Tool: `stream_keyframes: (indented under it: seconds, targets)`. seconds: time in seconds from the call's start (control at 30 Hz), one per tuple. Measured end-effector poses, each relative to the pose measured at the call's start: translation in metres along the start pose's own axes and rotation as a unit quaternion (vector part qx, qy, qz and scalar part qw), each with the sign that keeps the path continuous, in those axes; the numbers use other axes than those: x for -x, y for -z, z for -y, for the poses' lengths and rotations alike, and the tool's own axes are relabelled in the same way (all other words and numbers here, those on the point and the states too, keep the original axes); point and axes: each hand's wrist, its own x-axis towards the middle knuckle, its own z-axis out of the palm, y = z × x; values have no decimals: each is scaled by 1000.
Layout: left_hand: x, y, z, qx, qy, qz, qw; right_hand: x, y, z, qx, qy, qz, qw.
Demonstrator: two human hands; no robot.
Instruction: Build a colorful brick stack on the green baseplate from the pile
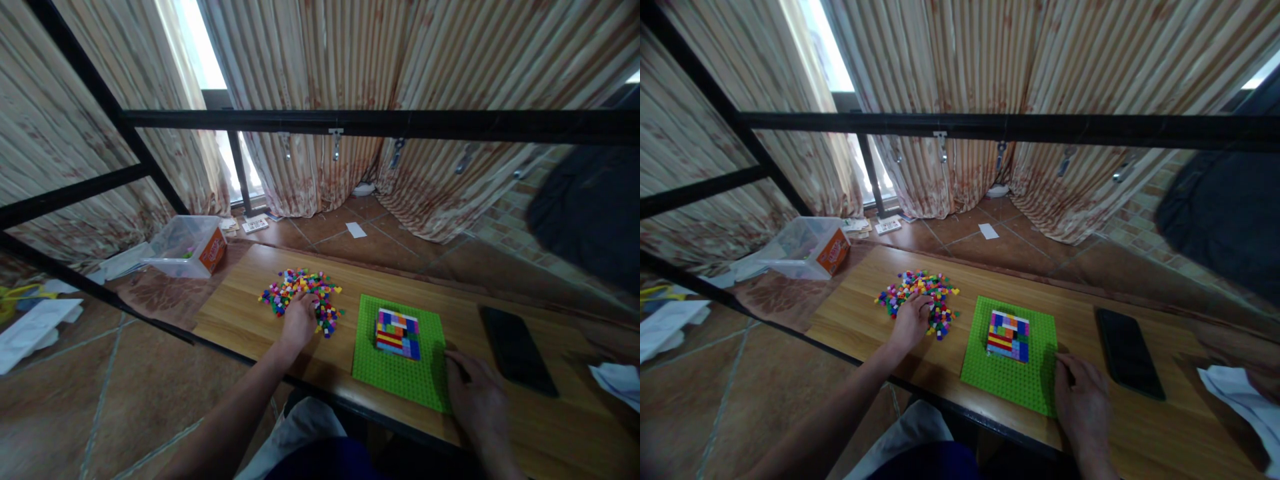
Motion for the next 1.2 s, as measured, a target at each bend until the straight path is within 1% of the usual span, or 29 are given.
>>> stream_keyframes:
  seconds: [0.13, 0.27, 0.47, 0.6, 0.83, 1.03, 1.1, 1.13, 1.2]
  targets:
    - [0, 0, -2, -22, -22, 3, 999, -1, 0, 0, 2, 6, -2, 1000]
    - [0, 0, -4, -48, -41, 7, 998, 1, -2, 0, 7, -6, -1, 1000]
    - [1, -1, -3, -59, -32, -6, 998, 2, -3, 0, -5, -12, -7, 1000]
    - [4, -1, -3, -41, -16, -11, 999, 0, -1, 0, -3, -7, -6, 1000]
    - [3, 3, -6, 57, -24, -32, 998, 0, -3, 0, 2, -8, -14, 1000]
    - [-3, 7, -4, 165, 36, -54, 984, 2, -4, -2, -2, -21, -7, 1000]
    - [-5, 6, -4, 238, 63, -42, 968, 2, -3, -1, -7, -24, -5, 1000]
    - [-6, 6, -5, 285, 86, -30, 954, 2, -3, -1, -8, -27, -5, 1000]
    - [-7, 5, -8, 380, 145, -17, 913, 1, -3, 0, -7, -33, -3, 999]
